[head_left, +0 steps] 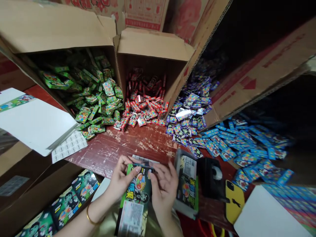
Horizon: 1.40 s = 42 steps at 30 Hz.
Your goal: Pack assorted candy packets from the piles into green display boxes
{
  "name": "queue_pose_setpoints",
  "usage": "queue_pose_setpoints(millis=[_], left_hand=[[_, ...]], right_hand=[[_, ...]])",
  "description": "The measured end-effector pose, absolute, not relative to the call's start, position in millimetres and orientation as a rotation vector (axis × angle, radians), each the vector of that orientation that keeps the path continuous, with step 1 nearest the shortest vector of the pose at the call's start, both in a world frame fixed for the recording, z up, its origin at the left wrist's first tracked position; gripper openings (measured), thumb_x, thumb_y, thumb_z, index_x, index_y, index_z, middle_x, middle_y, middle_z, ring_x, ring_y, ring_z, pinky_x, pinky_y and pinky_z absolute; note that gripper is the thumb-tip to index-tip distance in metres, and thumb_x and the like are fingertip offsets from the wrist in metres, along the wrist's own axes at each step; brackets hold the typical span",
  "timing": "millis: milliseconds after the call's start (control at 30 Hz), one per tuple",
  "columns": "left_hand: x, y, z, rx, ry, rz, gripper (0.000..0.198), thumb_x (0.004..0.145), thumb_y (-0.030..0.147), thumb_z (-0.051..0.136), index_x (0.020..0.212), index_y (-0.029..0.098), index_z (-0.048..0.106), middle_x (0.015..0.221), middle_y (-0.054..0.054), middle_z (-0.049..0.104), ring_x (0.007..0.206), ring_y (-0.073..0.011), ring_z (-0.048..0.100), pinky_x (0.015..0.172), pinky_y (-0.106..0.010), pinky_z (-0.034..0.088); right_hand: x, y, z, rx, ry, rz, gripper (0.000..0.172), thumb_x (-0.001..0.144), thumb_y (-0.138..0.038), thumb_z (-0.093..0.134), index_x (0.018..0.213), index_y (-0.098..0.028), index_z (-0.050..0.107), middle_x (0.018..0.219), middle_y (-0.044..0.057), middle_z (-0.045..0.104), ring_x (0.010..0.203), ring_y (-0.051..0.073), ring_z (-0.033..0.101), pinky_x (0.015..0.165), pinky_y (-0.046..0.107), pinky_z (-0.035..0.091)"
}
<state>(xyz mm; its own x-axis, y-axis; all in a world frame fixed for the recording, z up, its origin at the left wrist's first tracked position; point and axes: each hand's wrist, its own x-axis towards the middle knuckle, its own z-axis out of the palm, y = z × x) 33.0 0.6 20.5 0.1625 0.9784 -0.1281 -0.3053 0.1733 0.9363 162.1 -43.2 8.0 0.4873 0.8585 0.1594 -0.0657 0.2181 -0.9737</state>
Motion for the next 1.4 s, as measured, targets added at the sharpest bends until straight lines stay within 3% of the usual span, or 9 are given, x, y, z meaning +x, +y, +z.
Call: queue_pose_setpoints(millis=[100, 233, 400, 533, 667, 900, 1033, 1100, 1400], left_hand=[[29.4, 2.1, 25.4, 1.018, 0.965, 1.089, 0.028, 0.077, 0.024, 0.073, 0.099, 0.023, 0.055, 0.083, 0.001, 0.067, 0.084, -0.016, 0.063, 0.08, -0.027, 0.047], [22.8, -0.1, 34.2, 1.142, 0.953, 0.962, 0.018, 0.074, 0.027, 0.076, 0.087, 0.019, 0.067, 0.093, -0.003, 0.069, 0.091, -0.0182, 0.063, 0.083, -0.026, 0.047], [25.5, -7.3, 41.3, 0.946, 0.965, 0.86, 0.017, 0.079, 0.033, 0.07, 0.087, 0.019, 0.063, 0.077, 0.0, 0.069, 0.068, -0.0137, 0.063, 0.066, -0.024, 0.051], [33.0, -10.5, 43.9, 0.961, 1.006, 0.958, 0.035, 0.078, 0.029, 0.071, 0.107, 0.023, 0.055, 0.082, 0.0, 0.068, 0.074, -0.0143, 0.064, 0.069, -0.024, 0.051], [37.7, -7.9, 31.8, 0.934, 1.071, 1.106, 0.054, 0.078, 0.028, 0.071, 0.117, 0.029, 0.034, 0.071, 0.007, 0.063, 0.064, -0.0121, 0.062, 0.064, -0.022, 0.05], [36.9, -5.2, 11.2, 0.919, 1.148, 1.203, 0.039, 0.078, 0.03, 0.071, 0.097, 0.027, 0.037, 0.062, 0.011, 0.053, 0.053, -0.0094, 0.053, 0.055, -0.018, 0.044], [34.5, -5.4, 21.2, 1.03, 1.195, 1.15, 0.033, 0.078, 0.033, 0.07, 0.106, 0.023, 0.055, 0.1, -0.002, 0.067, 0.091, -0.0158, 0.062, 0.08, -0.024, 0.049], [32.7, -4.4, 26.1, 1.035, 1.198, 1.091, 0.04, 0.079, 0.034, 0.069, 0.115, 0.022, 0.058, 0.121, -0.006, 0.064, 0.109, -0.0197, 0.059, 0.092, -0.028, 0.046], [26.3, -4.8, 23.8, 0.907, 1.226, 1.058, 0.058, 0.075, 0.038, 0.073, 0.126, 0.018, 0.056, 0.115, -0.008, 0.07, 0.099, -0.0233, 0.066, 0.081, -0.031, 0.055]], right_hand=[[165.4, -39.4, 12.0, -1.164, -0.875, 0.829, 0.06, 0.085, -0.019, 0.063, 0.136, -0.027, 0.033, 0.101, 0.006, 0.068, 0.094, 0.021, 0.068, 0.087, 0.042, 0.054], [172.6, -36.5, 19.4, -1.173, -0.88, 0.975, 0.064, 0.08, -0.02, 0.07, 0.134, -0.024, 0.036, 0.083, 0.001, 0.069, 0.087, 0.02, 0.068, 0.084, 0.038, 0.055], [182.8, -30.5, 38.7, -1.179, -0.857, 1.082, 0.063, 0.076, -0.023, 0.074, 0.13, -0.023, 0.041, 0.081, 0.001, 0.07, 0.074, 0.017, 0.068, 0.068, 0.028, 0.055], [186.3, -22.6, 45.8, -1.234, -0.752, 1.131, 0.049, 0.081, -0.03, 0.069, 0.124, -0.02, 0.049, 0.069, -0.001, 0.067, 0.062, 0.016, 0.065, 0.063, 0.029, 0.055], [177.1, -28.6, 41.6, -1.287, -0.664, 0.739, 0.043, 0.082, -0.028, 0.067, 0.121, -0.023, 0.049, 0.082, 0.0, 0.067, 0.065, 0.013, 0.066, 0.064, 0.027, 0.056], [154.1, -54.3, 11.0, -1.258, -0.734, 0.541, 0.044, 0.082, -0.016, 0.066, 0.121, -0.021, 0.047, 0.101, 0.008, 0.067, 0.091, 0.017, 0.068, 0.081, 0.034, 0.058], [150.8, -59.6, 5.4, -1.311, -0.696, 0.625, 0.041, 0.085, -0.02, 0.064, 0.122, -0.021, 0.047, 0.101, 0.009, 0.07, 0.094, 0.018, 0.069, 0.084, 0.034, 0.058], [149.9, -60.8, 8.0, -1.326, -0.718, 0.687, 0.042, 0.087, -0.022, 0.061, 0.126, -0.021, 0.045, 0.104, 0.01, 0.071, 0.096, 0.018, 0.069, 0.086, 0.035, 0.057], [144.9, -62.7, 8.1, -1.404, -0.703, 0.803, 0.06, 0.087, -0.029, 0.062, 0.139, -0.016, 0.037, 0.11, 0.012, 0.071, 0.102, 0.022, 0.068, 0.092, 0.04, 0.054]])
